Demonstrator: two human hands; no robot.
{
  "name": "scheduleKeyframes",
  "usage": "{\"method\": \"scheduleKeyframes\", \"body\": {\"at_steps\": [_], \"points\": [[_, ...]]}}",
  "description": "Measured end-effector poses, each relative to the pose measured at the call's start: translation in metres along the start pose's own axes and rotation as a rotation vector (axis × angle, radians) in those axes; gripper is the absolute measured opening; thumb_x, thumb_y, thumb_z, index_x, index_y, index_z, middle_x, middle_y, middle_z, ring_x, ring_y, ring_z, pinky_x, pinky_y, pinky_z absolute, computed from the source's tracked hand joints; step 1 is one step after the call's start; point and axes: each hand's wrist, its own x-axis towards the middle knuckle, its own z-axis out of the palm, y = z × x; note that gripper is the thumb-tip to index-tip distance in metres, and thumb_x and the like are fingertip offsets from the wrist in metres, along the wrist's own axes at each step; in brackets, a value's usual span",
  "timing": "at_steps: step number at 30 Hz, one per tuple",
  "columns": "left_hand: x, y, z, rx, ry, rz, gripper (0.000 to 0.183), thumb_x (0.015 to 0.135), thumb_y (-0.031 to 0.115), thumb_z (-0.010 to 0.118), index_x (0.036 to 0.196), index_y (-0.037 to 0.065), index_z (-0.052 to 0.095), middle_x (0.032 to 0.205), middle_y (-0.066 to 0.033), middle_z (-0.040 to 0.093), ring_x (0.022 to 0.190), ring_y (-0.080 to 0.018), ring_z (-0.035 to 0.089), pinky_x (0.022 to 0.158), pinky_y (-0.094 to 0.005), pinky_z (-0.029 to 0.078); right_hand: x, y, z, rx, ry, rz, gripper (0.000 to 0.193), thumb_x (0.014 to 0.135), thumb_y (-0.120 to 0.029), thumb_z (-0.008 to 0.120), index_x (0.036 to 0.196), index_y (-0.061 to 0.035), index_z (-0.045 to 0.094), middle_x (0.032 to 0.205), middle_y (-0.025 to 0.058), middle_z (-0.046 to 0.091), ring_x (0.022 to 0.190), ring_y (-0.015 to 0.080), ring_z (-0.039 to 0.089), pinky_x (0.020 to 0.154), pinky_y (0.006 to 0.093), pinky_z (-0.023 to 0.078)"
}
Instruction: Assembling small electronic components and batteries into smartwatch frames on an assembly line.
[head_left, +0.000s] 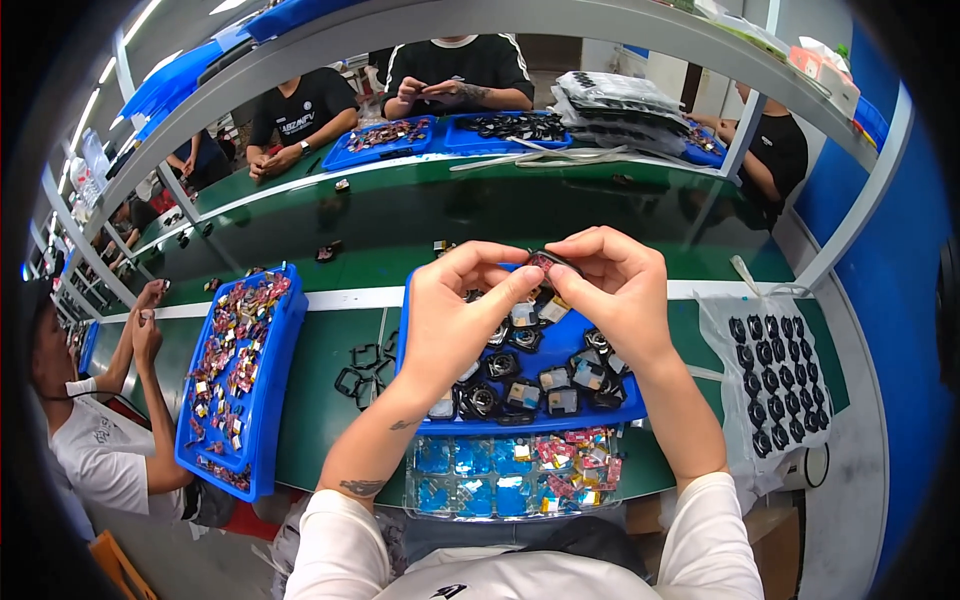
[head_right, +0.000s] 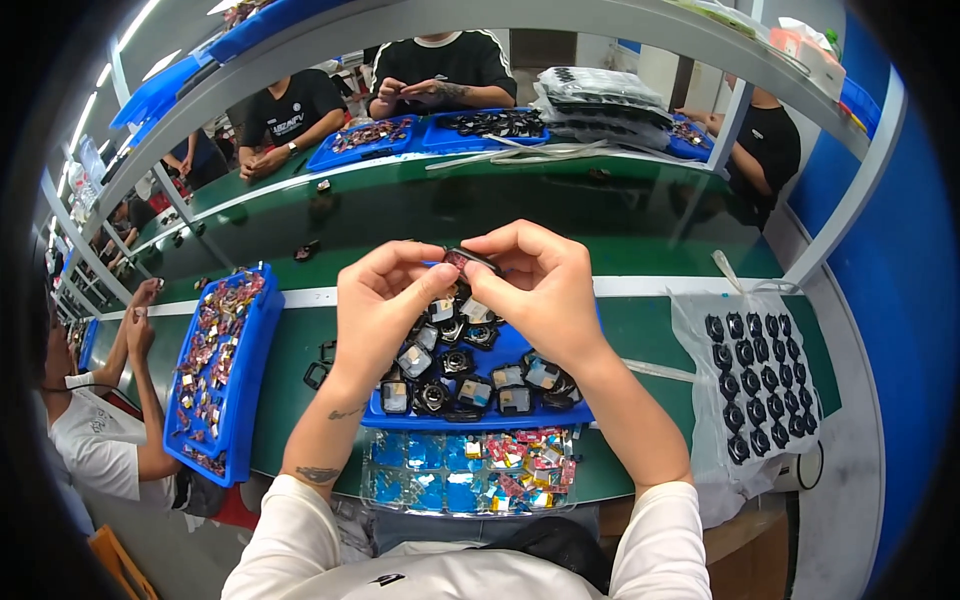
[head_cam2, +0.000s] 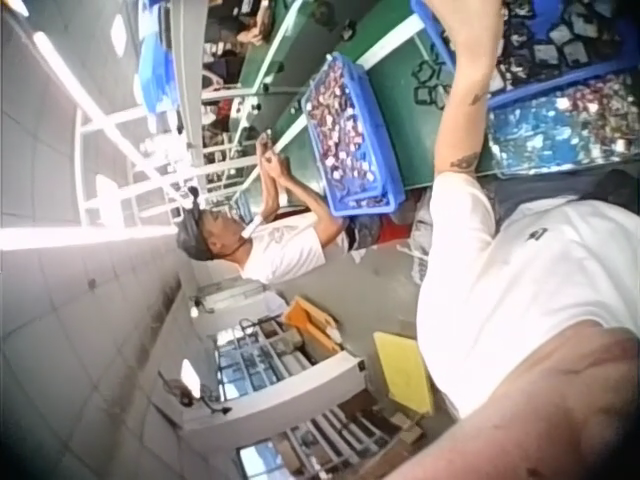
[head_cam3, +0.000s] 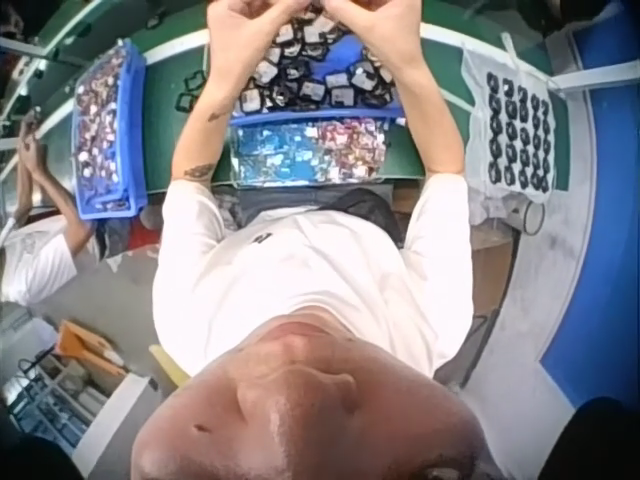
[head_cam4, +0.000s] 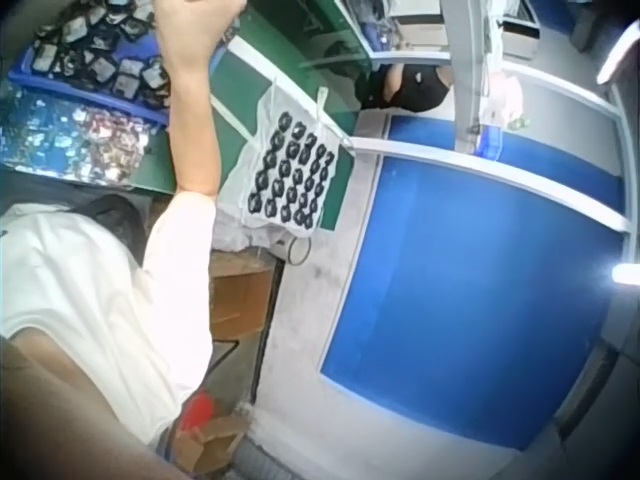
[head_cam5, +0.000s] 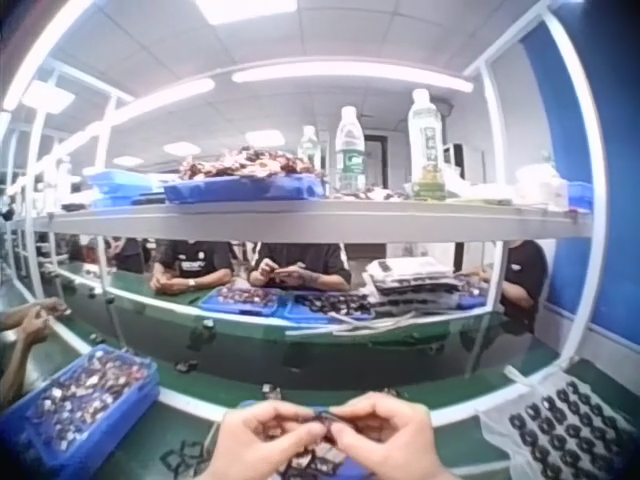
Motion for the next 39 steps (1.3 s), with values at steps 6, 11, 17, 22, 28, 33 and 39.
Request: {"method": "scheduleKeyframes", "body": {"at_steps": [6,11,17,22,28,33,39], "points": [[0.001,-0.009,-0.002,0.104,-0.037,0.032,0.016,0.082,0.012,0.07,0.089,-0.002,0.066,0.073,-0.0039,0.067,0.065,-0.0049,0.06,0.057,-0.0181,0.045,0.0,-0.003,-0.008,0.011,-0.072,0.0,0.013,0.08,0.0,0.066,0.092,0.0037,0.063,0.088,0.0081,0.066,0.08,0.0116,0.064,0.07,0.0226,0.053],[0.001,-0.003,-0.002,-0.058,-0.15,-0.096,0.017,0.083,0.012,0.069,0.092,-0.001,0.065,0.079,-0.005,0.067,0.07,-0.0074,0.063,0.062,-0.019,0.048,0.007,-0.006,-0.019,-0.074,-0.142,0.115,0.015,0.08,-0.002,0.066,0.093,0.004,0.064,0.085,0.0064,0.066,0.076,0.0107,0.064,0.068,0.023,0.052],[0.004,0.011,-0.014,0.108,-0.071,0.02,0.018,0.088,0.012,0.062,0.098,-0.002,0.066,0.077,-0.0037,0.066,0.072,-0.0063,0.062,0.062,-0.0175,0.044,0.043,0.018,-0.072,-0.106,0.101,0.079,0.016,0.08,-0.006,0.066,0.094,0.0032,0.065,0.081,0.0091,0.068,0.07,0.0119,0.064,0.061,0.0227,0.05],[0.005,0.017,-0.022,0.157,-0.036,0.116,0.017,0.087,0.012,0.061,0.097,-0.003,0.065,0.078,-0.005,0.066,0.073,-0.0089,0.064,0.066,-0.0204,0.047,0.056,0.098,-0.188,-0.458,0.446,0.356,0.017,0.08,-0.02,0.068,0.086,-0.0033,0.07,0.076,0.0008,0.067,0.066,0.0056,0.06,0.05,0.0161,0.034],[0.004,0.02,-0.023,0.188,-0.028,0.154,0.015,0.088,0.011,0.06,0.089,-0.003,0.065,0.078,-0.0048,0.066,0.073,-0.0092,0.063,0.067,-0.0208,0.047,0.033,0.146,-0.305,-0.839,0.774,0.606,0.016,0.071,-0.017,0.072,0.076,-0.0018,0.07,0.063,0.0032,0.061,0.049,0.0091,0.053,0.041,0.0223,0.038],[0.003,0.02,-0.023,0.25,-0.052,0.152,0.016,0.089,0.012,0.059,0.088,-0.003,0.065,0.077,-0.0047,0.066,0.073,-0.0083,0.063,0.068,-0.0203,0.047,0.024,0.16,-0.33,-1.004,0.782,0.764,0.017,0.069,-0.018,0.074,0.073,-0.002,0.069,0.063,0.004,0.062,0.05,0.0112,0.056,0.046,0.0242,0.046],[0.007,0.021,-0.025,0.244,-0.046,0.2,0.018,0.088,0.014,0.06,0.092,-0.002,0.067,0.077,-0.0043,0.066,0.075,-0.0079,0.063,0.066,-0.0186,0.045,0.017,0.142,-0.317,-1.272,0.794,0.523,0.021,0.071,-0.02,0.071,0.084,-0.003,0.071,0.077,0.0095,0.068,0.068,0.0142,0.065,0.066,0.0264,0.051]]}}
